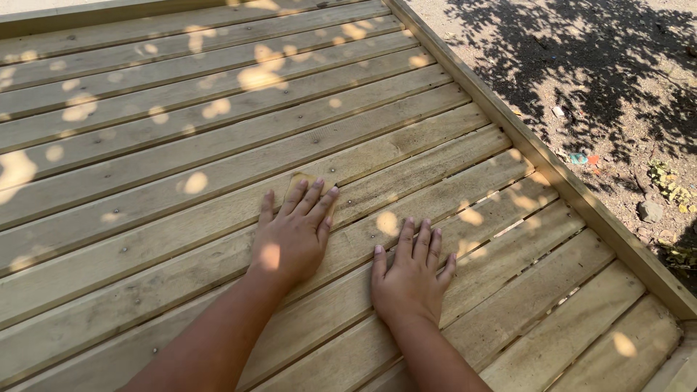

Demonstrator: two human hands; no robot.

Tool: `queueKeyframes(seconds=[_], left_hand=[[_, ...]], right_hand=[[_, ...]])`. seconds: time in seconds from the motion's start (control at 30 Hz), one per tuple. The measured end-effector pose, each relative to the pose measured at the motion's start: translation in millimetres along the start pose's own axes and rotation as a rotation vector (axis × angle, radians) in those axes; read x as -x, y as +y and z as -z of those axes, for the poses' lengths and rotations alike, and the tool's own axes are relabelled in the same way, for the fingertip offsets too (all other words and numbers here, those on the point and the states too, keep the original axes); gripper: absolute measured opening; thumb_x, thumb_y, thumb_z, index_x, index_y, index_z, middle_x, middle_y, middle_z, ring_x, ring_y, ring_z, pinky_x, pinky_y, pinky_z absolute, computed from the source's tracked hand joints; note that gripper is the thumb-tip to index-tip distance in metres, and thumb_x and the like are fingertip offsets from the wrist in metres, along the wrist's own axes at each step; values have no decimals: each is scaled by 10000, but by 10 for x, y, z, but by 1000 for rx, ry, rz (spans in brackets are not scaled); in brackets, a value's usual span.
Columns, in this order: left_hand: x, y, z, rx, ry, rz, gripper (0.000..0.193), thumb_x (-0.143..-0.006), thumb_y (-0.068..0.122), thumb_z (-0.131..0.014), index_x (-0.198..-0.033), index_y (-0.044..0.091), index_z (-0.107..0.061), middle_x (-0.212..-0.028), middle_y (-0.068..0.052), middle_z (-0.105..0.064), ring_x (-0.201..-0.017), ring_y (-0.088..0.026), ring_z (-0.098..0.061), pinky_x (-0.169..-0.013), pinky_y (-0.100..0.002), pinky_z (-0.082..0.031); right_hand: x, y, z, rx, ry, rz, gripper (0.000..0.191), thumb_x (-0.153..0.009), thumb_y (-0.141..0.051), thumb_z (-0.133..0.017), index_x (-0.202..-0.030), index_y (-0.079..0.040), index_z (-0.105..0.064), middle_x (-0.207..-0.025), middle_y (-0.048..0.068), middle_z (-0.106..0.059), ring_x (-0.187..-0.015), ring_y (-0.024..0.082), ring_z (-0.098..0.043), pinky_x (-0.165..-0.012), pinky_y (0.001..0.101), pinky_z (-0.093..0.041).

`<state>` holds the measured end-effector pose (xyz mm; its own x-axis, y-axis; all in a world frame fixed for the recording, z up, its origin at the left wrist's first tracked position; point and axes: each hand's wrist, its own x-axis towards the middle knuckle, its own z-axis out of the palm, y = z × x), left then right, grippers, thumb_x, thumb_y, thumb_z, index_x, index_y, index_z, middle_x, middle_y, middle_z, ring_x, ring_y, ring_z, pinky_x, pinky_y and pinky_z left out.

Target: The person sands a wooden slatted surface using a sanding block held in the right hand while stabilizing with the left hand. The person moves the sanding block back and forth along the grain of the wood.

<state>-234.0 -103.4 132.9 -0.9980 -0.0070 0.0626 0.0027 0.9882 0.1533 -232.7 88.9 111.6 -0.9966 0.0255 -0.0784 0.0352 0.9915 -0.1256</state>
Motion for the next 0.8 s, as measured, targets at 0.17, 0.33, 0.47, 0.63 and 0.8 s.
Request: queueKeyframes(seconds=[0.17, 0.33, 0.47, 0.63, 0.8], left_hand=[[898, -15, 74, -48, 55, -33, 577, -994, 424, -317, -1566, 352, -290, -1624, 79, -285, -1493, -167, -234, -1179, -571, -73], [-74, -175, 34, 41, -99, 163, 623, -999, 423, -240, -1621, 426, -203, -1705, 124, -167, -1561, -155, -115, -1213, -552, 4], [-982, -258, 34, 31, -96, 293, 565, -1045, 416, -216, -1608, 375, -185, -1695, 118, -137, -1569, -138, -96, -1248, -564, -18], [-890, -144, -59, -17, -57, 277, 591, -1032, 425, -226, -1615, 351, -169, -1700, 85, -133, -1562, -152, -97, -1244, -542, -34], [507, -74, -536, -64, 340, 42, 583, -934, 433, -408, -1511, 351, -406, -1558, 60, -406, -1439, -155, -366, -1198, -585, -165]], right_hand=[[17, -26, 16, -4, 8, 6, 770, -968, -572, -328, -1606, -185, -138, -1684, 94, -79, -1545, 268, -41, -1191, 567, 27], [-34, -42, 7, 23, -3, 2, 777, -966, -577, -317, -1615, -190, -139, -1698, 90, -82, -1541, 265, -37, -1188, 564, 32], [-107, -54, 9, 23, -2, -15, 794, -963, -578, -300, -1641, -201, -131, -1721, 90, -81, -1563, 273, -29, -1180, 566, 48], [-119, -40, 56, 8, -48, -51, 802, -958, -581, -326, -1642, -214, -124, -1729, 82, -67, -1542, 253, -21, -1190, 568, 50], [7, -54, 87, -19, 18, -30, 801, -957, -568, -378, -1638, -203, -167, -1724, 89, -117, -1541, 260, -73, -1199, 583, 16]])
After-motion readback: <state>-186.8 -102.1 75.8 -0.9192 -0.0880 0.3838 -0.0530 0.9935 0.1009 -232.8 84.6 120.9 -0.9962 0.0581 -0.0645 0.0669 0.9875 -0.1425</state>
